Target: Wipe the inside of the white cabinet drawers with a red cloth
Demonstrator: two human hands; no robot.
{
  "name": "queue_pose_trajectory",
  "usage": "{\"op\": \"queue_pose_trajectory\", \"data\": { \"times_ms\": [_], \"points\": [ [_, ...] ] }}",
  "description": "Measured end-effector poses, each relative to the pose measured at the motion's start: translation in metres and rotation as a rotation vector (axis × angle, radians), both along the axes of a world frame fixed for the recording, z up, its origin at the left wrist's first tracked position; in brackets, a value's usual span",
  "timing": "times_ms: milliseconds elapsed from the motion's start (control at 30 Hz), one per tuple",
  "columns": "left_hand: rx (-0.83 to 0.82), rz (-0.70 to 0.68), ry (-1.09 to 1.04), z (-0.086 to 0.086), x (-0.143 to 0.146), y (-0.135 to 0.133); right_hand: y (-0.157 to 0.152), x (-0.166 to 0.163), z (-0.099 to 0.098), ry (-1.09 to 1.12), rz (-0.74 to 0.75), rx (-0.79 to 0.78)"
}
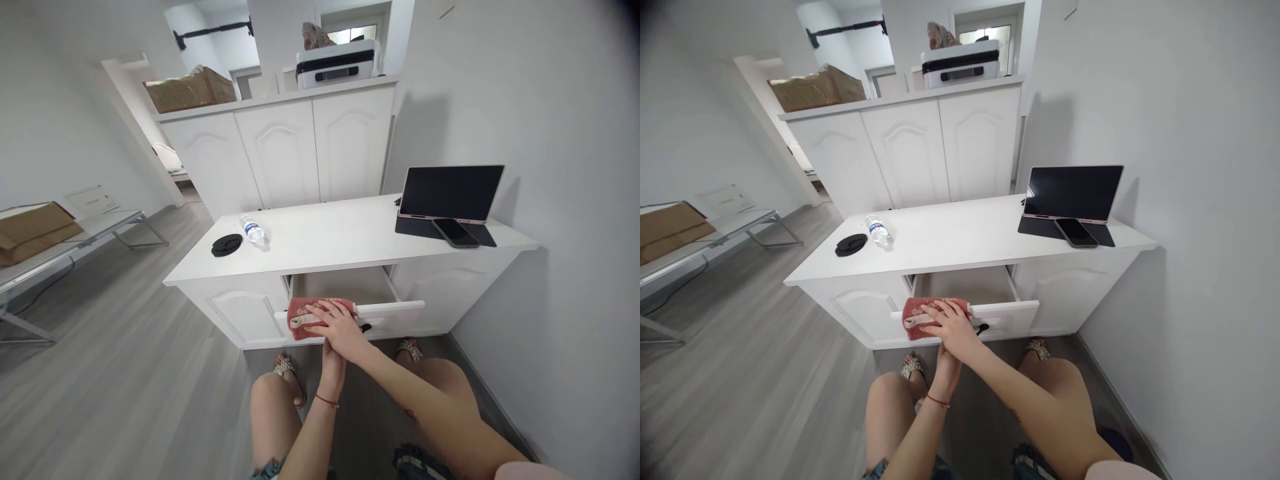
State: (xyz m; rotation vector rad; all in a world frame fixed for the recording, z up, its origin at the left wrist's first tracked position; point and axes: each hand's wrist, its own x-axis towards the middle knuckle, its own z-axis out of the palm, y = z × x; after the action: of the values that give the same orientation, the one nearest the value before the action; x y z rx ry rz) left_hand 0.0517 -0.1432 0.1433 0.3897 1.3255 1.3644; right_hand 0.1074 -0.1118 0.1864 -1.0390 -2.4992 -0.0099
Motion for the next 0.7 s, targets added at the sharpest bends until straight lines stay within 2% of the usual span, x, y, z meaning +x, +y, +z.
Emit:
{"op": "queue_pose_trajectory", "data": {
  "times_ms": [133,267,700],
  "points": [
    [0.172,-0.084,-0.322,-0.025,-0.012,-0.010,-0.006,0.024,-0.004,0.008,-0.051,0.045],
    [0.156,-0.075,-0.426,-0.040,-0.013,-0.006,-0.010,0.052,-0.011,-0.024,-0.100,0.041],
    [0.153,-0.108,-0.399,-0.032,-0.014,-0.005,-0.024,0.127,-0.060,-0.142,-0.338,-0.123]
  ]
}}
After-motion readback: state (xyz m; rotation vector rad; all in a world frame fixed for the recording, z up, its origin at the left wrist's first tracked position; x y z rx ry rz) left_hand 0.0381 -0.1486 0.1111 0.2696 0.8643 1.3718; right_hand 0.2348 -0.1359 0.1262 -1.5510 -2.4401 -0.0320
